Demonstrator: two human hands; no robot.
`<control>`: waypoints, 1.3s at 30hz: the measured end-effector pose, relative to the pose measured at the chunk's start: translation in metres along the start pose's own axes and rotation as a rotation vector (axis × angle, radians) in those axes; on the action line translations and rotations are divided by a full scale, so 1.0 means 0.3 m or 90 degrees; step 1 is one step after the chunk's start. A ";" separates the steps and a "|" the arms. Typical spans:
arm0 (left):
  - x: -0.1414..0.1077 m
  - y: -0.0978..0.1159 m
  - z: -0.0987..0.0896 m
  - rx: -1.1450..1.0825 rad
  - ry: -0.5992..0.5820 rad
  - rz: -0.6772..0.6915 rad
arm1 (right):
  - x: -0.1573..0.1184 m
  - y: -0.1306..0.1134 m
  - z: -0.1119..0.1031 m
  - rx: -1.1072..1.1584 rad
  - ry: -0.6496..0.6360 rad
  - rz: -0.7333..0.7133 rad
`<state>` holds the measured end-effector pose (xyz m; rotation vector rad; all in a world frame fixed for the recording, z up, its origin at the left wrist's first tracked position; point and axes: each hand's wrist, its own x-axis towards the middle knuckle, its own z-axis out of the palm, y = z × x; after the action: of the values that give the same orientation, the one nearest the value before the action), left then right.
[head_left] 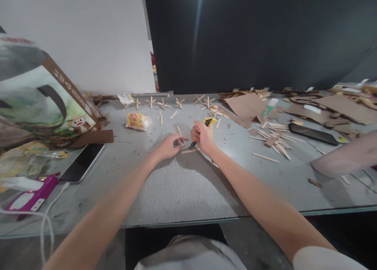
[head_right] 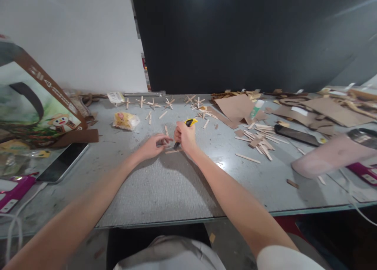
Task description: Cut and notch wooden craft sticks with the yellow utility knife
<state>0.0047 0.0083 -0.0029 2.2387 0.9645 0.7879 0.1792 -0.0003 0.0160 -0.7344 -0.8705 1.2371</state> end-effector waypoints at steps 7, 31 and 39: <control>0.190 0.153 -0.019 -0.187 0.242 0.031 | 0.008 0.005 -0.003 -0.021 -0.028 0.009; 0.288 0.300 0.051 -0.122 -0.006 -0.063 | 0.046 0.120 -0.015 -0.148 0.117 -0.130; 0.292 0.302 0.063 -0.141 -0.004 -0.095 | 0.062 0.122 -0.015 -0.113 0.115 -0.100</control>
<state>0.1069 0.0189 0.0725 1.9557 0.9789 0.7803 0.1673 0.0246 -0.0147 -0.8881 -0.8784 0.9479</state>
